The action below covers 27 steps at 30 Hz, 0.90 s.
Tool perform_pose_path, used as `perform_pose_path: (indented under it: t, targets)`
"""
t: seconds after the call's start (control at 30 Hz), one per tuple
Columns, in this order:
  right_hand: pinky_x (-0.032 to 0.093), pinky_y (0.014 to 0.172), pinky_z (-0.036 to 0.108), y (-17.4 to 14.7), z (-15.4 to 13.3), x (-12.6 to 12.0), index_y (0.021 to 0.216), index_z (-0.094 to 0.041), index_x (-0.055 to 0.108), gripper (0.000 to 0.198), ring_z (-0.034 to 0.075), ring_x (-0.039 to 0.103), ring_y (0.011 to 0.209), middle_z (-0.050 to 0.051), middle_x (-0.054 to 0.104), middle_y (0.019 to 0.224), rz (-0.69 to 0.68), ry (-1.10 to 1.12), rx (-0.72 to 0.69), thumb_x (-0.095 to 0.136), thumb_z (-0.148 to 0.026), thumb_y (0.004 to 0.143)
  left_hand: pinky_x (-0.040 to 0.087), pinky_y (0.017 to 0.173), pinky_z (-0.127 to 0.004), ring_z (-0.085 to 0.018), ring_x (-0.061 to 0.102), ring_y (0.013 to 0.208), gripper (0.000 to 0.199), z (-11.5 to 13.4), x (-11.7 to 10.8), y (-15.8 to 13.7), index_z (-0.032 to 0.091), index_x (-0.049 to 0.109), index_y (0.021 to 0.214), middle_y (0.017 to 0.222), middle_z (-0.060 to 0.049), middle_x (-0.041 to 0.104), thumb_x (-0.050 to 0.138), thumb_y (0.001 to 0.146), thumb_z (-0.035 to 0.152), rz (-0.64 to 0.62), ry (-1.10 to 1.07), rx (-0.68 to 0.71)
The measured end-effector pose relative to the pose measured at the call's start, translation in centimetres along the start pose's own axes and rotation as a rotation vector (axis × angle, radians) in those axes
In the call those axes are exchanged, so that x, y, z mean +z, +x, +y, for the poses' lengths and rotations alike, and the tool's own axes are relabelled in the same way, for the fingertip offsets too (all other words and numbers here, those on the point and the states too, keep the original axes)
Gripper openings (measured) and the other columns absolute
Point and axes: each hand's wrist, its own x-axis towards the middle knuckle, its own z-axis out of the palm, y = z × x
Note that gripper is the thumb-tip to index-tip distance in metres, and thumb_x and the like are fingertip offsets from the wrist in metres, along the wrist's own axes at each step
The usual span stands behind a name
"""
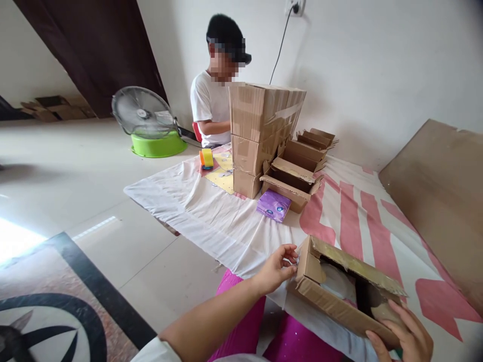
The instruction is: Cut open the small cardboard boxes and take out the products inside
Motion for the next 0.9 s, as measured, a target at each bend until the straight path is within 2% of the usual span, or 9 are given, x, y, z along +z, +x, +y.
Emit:
perform_pose_path:
  t: [0.17,0.37,0.53,0.7,0.8,0.9]
  targets:
    - [0.044,0.091,0.057,-0.1,-0.1,0.0,0.096,-0.020,0.056,0.027,0.040,0.054,0.113,0.019,0.058,0.115,-0.022,0.016,0.039,0.061,-0.045,0.087,0.052,0.077,-0.031,-0.015,0.062,0.084,0.022,-0.2,0.4,-0.1,0.018,0.061,0.100,0.100,-0.006,0.063,0.067,0.079,0.023,0.103,0.146,0.037]
    - [0.043,0.092,0.058,-0.4,-0.1,0.0,0.097,-0.021,0.055,0.027,0.039,0.053,0.113,0.018,0.058,0.116,-0.018,0.019,0.067,0.062,-0.045,0.086,0.053,0.075,-0.029,-0.016,0.062,0.086,0.006,0.4,0.6,0.4,0.018,0.065,0.084,0.099,-0.007,0.064,0.062,0.079,0.017,0.129,0.281,0.143]
    - [0.042,0.093,0.058,-0.6,-0.3,0.0,0.097,-0.020,0.056,0.028,0.039,0.052,0.115,0.018,0.057,0.116,-0.018,0.017,0.078,0.061,-0.046,0.087,0.051,0.072,-0.027,-0.016,0.062,0.084,0.009,1.0,0.9,0.3,0.018,0.066,0.079,0.092,-0.006,0.064,0.060,0.076,0.012,0.138,0.331,0.174]
    - [0.042,0.094,0.058,-0.7,-0.3,0.1,0.098,-0.020,0.056,0.029,0.039,0.051,0.117,0.018,0.057,0.118,-0.018,0.024,0.075,0.062,-0.046,0.087,0.048,0.065,-0.024,-0.013,0.057,0.071,0.006,0.9,1.2,0.9,0.018,0.058,0.070,0.078,-0.002,0.060,0.061,0.072,0.013,0.183,0.314,0.158]
    - [0.042,0.094,0.057,-0.8,-0.1,0.3,0.099,-0.020,0.057,0.027,0.038,0.051,0.117,0.018,0.057,0.120,-0.005,0.034,0.075,0.064,-0.043,0.086,0.046,0.055,-0.023,-0.012,0.055,0.060,0.012,0.7,1.0,1.5,0.019,0.050,0.071,0.066,0.001,0.053,0.051,0.083,0.022,0.268,0.261,0.132]
    - [0.042,0.094,0.055,-0.5,-0.3,0.3,0.099,-0.020,0.057,0.025,0.037,0.051,0.118,0.017,0.057,0.121,-0.006,0.038,0.078,0.063,-0.041,0.087,0.046,0.053,-0.023,-0.012,0.053,0.058,0.020,1.6,0.7,1.2,0.020,0.046,0.078,0.065,0.003,0.047,0.037,0.093,0.028,0.376,0.217,0.144]
